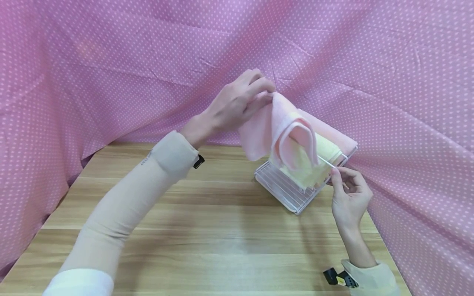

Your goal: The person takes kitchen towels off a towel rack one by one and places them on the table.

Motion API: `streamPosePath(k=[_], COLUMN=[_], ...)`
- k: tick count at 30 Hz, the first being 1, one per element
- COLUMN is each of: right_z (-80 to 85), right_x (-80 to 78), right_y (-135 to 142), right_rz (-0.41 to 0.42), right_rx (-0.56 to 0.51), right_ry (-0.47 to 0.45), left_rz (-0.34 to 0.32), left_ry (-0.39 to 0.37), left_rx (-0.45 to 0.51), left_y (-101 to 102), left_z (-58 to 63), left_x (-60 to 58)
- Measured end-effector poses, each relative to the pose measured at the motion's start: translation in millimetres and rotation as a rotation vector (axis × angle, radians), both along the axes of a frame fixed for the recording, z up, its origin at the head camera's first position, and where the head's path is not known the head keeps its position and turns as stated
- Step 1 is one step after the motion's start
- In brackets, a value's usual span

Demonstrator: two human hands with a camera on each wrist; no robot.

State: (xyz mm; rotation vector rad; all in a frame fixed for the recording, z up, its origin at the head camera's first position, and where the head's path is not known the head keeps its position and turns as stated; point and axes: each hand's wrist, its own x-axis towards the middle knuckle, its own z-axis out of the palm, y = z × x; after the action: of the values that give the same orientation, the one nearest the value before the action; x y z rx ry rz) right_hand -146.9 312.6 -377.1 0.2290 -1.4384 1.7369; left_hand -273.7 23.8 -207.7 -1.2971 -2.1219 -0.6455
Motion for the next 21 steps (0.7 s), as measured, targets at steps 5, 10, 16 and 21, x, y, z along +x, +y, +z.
streamPosePath(k=[5,10,16,21], right_z=[0.4,0.3,-1.3,-1.2], right_x=[0.2,0.3,-0.8,-0.9], right_y=[-1.2,-0.5,0.3,0.1], right_rz=[-0.013,-0.026,-0.018,-0.025], right_rx=[0.013,0.035,0.022,0.029], right_ry=[-0.006,-0.012,-0.001,-0.010], left_rz=[0.024,0.060,0.060,0.064], left_ry=[0.035,0.044,0.069,0.101], left_rx=[-0.004,-0.004,0.005,0.004], left_y=[-14.7,-33.6,-62.1,-89.7], left_z=[5.4,8.5,6.6,-0.9], left_x=[4.4,8.9,10.9,12.2])
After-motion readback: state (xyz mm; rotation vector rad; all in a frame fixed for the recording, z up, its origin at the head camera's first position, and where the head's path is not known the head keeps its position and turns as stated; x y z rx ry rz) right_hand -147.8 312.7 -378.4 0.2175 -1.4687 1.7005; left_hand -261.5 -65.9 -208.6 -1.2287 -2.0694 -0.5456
